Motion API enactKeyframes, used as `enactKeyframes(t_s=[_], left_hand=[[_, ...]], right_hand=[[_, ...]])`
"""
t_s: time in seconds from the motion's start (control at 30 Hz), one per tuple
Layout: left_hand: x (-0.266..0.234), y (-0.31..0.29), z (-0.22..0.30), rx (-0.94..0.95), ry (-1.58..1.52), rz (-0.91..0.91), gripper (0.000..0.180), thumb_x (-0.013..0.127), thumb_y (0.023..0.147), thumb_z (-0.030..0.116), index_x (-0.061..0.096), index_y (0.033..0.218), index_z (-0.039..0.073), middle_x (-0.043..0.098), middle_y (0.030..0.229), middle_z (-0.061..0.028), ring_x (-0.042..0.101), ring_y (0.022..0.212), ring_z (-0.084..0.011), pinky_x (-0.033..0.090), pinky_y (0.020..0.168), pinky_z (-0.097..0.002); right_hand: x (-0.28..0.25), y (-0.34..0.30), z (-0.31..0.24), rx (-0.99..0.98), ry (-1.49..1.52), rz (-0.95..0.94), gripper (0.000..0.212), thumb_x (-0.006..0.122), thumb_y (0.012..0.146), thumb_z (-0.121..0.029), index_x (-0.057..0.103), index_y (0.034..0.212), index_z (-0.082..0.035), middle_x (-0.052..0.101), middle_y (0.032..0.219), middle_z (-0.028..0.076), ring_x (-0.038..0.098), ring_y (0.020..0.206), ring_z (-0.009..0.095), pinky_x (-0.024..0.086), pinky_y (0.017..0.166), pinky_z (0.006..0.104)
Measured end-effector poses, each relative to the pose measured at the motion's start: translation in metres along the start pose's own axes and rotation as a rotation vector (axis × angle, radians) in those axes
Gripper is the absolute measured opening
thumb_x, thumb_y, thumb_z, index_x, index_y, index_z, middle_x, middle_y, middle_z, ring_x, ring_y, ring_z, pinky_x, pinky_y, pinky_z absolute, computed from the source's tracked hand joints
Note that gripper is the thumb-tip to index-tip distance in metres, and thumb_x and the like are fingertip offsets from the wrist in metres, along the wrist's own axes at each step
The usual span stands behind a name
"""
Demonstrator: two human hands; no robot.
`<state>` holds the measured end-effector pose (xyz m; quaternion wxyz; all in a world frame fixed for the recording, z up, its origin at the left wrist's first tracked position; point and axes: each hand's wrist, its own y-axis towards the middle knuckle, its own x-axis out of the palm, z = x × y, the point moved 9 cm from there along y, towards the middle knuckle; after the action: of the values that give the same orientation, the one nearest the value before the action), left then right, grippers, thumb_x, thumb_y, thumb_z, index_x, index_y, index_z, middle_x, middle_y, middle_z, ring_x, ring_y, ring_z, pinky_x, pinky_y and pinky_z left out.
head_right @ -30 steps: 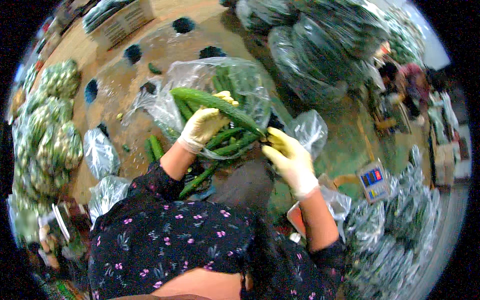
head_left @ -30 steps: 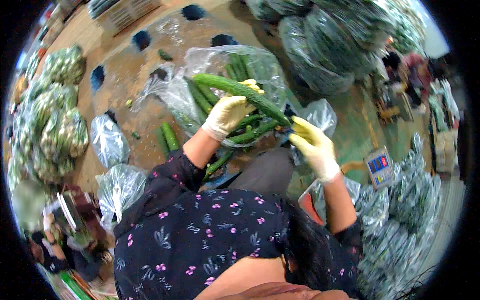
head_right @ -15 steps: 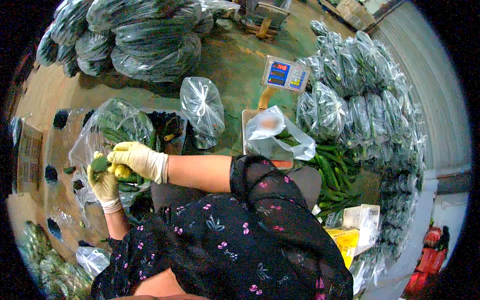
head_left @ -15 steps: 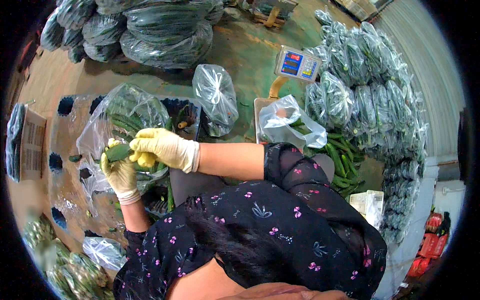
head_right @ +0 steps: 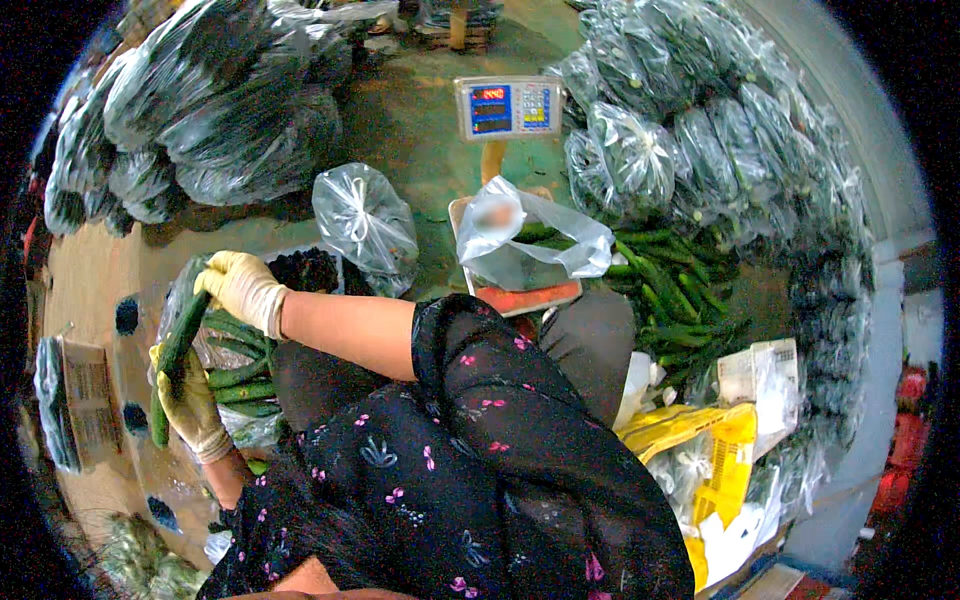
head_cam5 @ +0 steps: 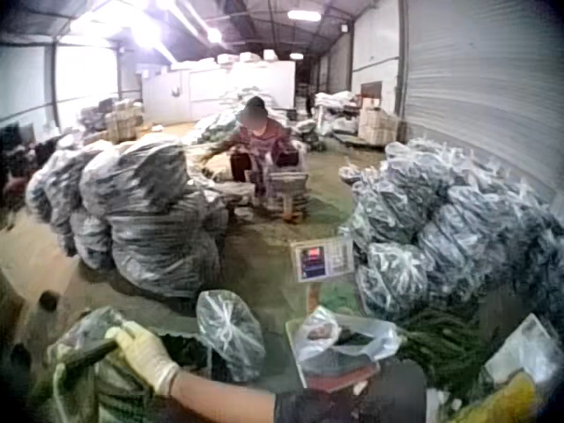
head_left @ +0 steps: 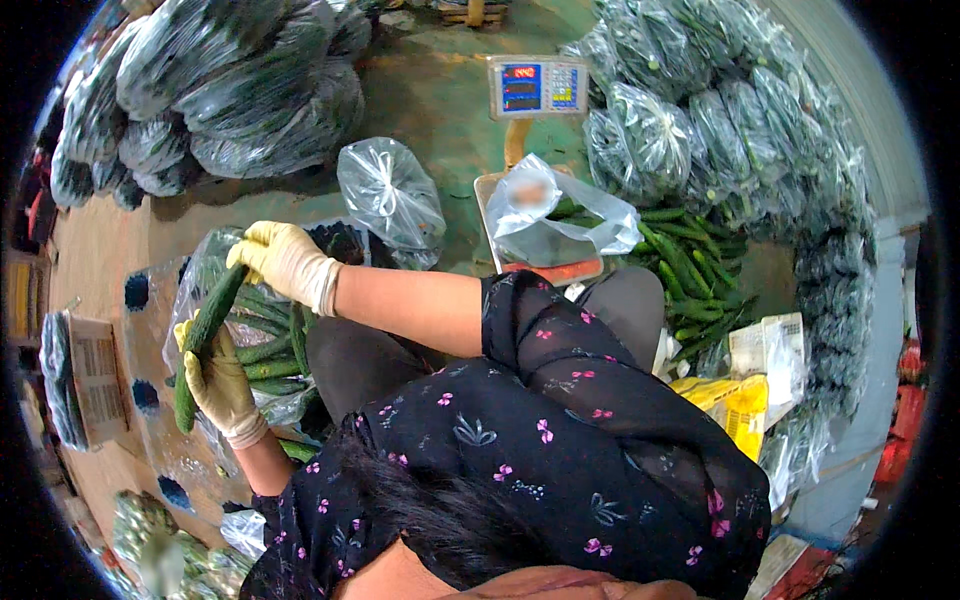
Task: The person picks up cucumbers from a large pile, places them into plastic bags, weighs the bags on a digital scale, and ties the bags closed.
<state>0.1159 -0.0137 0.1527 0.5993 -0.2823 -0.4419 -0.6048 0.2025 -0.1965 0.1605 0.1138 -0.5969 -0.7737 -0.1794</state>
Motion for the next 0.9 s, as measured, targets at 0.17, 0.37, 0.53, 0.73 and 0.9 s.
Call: enactKeyframes(t_s=[0.17, 0.37, 0.53, 0.73, 0.9], left_hand=[[0.029, 0.014, -0.015, -0.075, -0.197, -0.186, 0.05, 0.051, 0.087, 0.005, 0.037, 0.134, -0.002, 0.042, 0.138, -0.0114, 0.037, 0.129, -0.0274, 0.03, 0.109, -0.0436], [0.095, 0.04, -0.053, -0.22, 0.176, -0.209, 0.049, 0.056, 0.086, 0.014, 0.04, 0.129, -0.004, 0.05, 0.127, -0.0158, 0.045, 0.121, -0.0307, 0.033, 0.105, -0.0452], [0.142, 0.036, -0.144, -0.347, 0.454, -0.314, 0.05, 0.055, 0.087, 0.029, 0.044, 0.124, -0.004, 0.05, 0.123, -0.0189, 0.047, 0.116, -0.0317, 0.032, 0.103, -0.0462], [0.167, 0.003, -0.309, -0.692, 0.825, -0.416, 0.047, 0.051, 0.091, 0.033, 0.049, 0.123, 0.0, 0.056, 0.116, -0.009, 0.053, 0.102, -0.0167, 0.043, 0.088, -0.0316], [0.174, -0.009, -0.426, -0.545, 1.171, -0.866, 0.058, 0.073, 0.076, 0.026, 0.049, 0.123, 0.003, 0.058, 0.115, -0.0082, 0.052, 0.109, -0.0157, 0.04, 0.093, -0.0291]], right_hand=[[0.026, -0.014, 0.01, 0.605, 1.1, -0.172, 0.027, 0.046, 0.093, -0.025, 0.06, 0.078, -0.007, 0.05, 0.059, -0.002, 0.042, 0.045, 0.007, 0.033, 0.039, 0.0202], [-0.049, 0.006, -0.03, -0.186, -1.316, -0.111, 0.097, 0.067, 0.068, -0.025, 0.012, 0.144, -0.002, 0.063, 0.098, 0.021, 0.063, 0.09, 0.035, 0.049, 0.077, 0.0439], [-0.126, -0.034, -0.029, 0.352, -0.244, -0.331, 0.044, 0.061, 0.084, -0.028, 0.052, 0.118, 0.0, 0.065, 0.101, 0.012, 0.063, 0.088, 0.023, 0.05, 0.076, 0.0319], [-0.187, -0.145, -0.06, 0.352, 0.061, -0.257, 0.037, 0.066, 0.08, -0.016, 0.053, 0.109, 0.003, 0.063, 0.094, 0.01, 0.061, 0.076, 0.013, 0.049, 0.067, 0.0254], [-0.331, -0.189, -0.113, 0.033, 0.185, 0.225, 0.028, 0.062, 0.08, -0.006, 0.058, 0.107, 0.001, 0.063, 0.097, 0.008, 0.061, 0.083, 0.016, 0.049, 0.077, 0.0292]])
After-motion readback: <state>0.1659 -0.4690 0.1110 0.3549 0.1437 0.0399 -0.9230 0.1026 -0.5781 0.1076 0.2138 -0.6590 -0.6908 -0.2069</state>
